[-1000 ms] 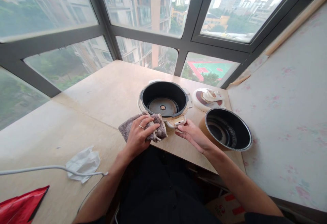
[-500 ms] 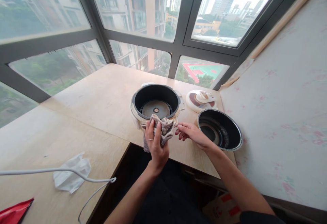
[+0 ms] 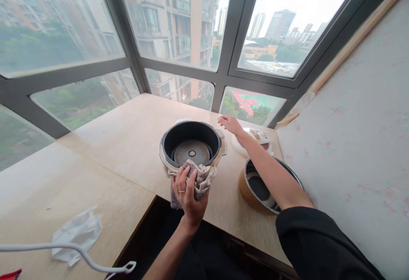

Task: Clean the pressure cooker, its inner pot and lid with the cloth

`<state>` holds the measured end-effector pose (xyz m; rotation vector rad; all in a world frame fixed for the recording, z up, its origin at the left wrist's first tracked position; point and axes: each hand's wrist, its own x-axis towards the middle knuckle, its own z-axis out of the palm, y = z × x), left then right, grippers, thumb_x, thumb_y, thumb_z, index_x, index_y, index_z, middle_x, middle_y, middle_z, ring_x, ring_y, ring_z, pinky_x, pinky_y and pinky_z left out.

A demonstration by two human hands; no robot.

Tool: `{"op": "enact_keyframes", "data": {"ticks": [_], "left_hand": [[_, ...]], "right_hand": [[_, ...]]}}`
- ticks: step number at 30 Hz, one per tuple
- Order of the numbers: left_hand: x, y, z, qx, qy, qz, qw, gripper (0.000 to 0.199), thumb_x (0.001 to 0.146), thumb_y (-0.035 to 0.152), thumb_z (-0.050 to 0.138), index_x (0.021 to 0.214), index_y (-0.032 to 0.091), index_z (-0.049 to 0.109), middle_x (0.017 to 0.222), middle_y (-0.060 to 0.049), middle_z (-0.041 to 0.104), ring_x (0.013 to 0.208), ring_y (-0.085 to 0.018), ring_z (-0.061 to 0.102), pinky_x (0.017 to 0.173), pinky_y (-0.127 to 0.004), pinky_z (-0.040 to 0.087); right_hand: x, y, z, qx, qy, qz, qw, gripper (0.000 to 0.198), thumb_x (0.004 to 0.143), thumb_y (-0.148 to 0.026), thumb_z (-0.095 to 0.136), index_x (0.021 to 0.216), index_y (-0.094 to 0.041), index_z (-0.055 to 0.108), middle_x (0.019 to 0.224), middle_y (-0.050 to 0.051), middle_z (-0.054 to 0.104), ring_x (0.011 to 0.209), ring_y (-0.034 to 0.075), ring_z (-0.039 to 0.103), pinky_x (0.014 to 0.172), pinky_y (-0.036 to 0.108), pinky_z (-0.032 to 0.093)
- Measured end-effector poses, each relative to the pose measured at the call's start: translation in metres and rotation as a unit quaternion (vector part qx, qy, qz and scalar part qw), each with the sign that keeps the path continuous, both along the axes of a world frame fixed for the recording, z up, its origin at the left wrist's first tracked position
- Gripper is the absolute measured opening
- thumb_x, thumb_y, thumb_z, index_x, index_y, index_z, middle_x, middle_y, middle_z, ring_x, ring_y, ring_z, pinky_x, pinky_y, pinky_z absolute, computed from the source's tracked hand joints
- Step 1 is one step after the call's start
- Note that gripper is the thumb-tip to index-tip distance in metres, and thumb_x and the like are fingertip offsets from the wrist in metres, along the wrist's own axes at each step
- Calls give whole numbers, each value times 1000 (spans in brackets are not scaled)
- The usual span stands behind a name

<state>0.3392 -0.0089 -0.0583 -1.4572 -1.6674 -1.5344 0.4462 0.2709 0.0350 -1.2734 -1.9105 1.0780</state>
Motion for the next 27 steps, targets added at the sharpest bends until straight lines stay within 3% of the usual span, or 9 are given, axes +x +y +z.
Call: {"op": "enact_keyframes", "data": {"ticks": [4, 9, 12, 15, 18, 27], "left_hand": [[0, 4, 2, 15, -4, 5, 1000, 45, 81, 25, 78, 122, 17, 60, 124, -18, 63, 129, -34, 56, 109, -59, 41], [3, 7, 4, 23, -31, 16, 999, 44, 81, 26, 78, 120, 18, 61, 121, -16, 63, 127, -34, 56, 105, -58, 47], [6, 10, 5, 30, -37, 40, 998, 45, 79, 28, 81, 118, 19, 61, 119, -16, 64, 124, -34, 58, 103, -59, 49], [7, 11, 7, 25, -43, 46, 998, 45, 78, 31, 82, 116, 21, 61, 118, -15, 64, 124, -34, 58, 102, -59, 50], [4, 12, 8, 20, -48, 35, 998, 42, 80, 30, 81, 116, 21, 61, 118, -14, 63, 124, -34, 58, 101, -59, 51], [-28, 13, -2, 37, -60, -25, 997, 46, 81, 25, 79, 122, 19, 59, 125, -15, 61, 127, -35, 58, 104, -60, 49]], "right_hand": [[-51, 43, -1, -48, -16, 95, 994, 19, 91, -30, 58, 91, -14, 68, 109, 8, 70, 99, 18, 60, 85, 27, 46], [-113, 65, 0, -132, -30, 213, 968, 31, 91, -42, 64, 106, -15, 72, 122, 10, 70, 96, 18, 63, 84, 28, 49], [-147, 68, 0, -152, -40, 261, 952, 31, 83, -38, 73, 106, -17, 75, 116, 9, 73, 93, 16, 63, 85, 26, 49], [-169, 68, -1, -142, -76, 294, 942, 24, 69, -21, 84, 92, -16, 78, 99, 6, 76, 88, 17, 63, 87, 27, 48], [-177, 69, -3, -134, -99, 276, 947, 19, 64, -11, 84, 81, -14, 79, 84, 5, 74, 82, 18, 62, 87, 29, 48], [-158, 80, -13, -131, -115, 120, 977, 12, 78, -3, 68, 86, -9, 75, 65, 3, 61, 65, 13, 55, 69, 29, 49]]}}
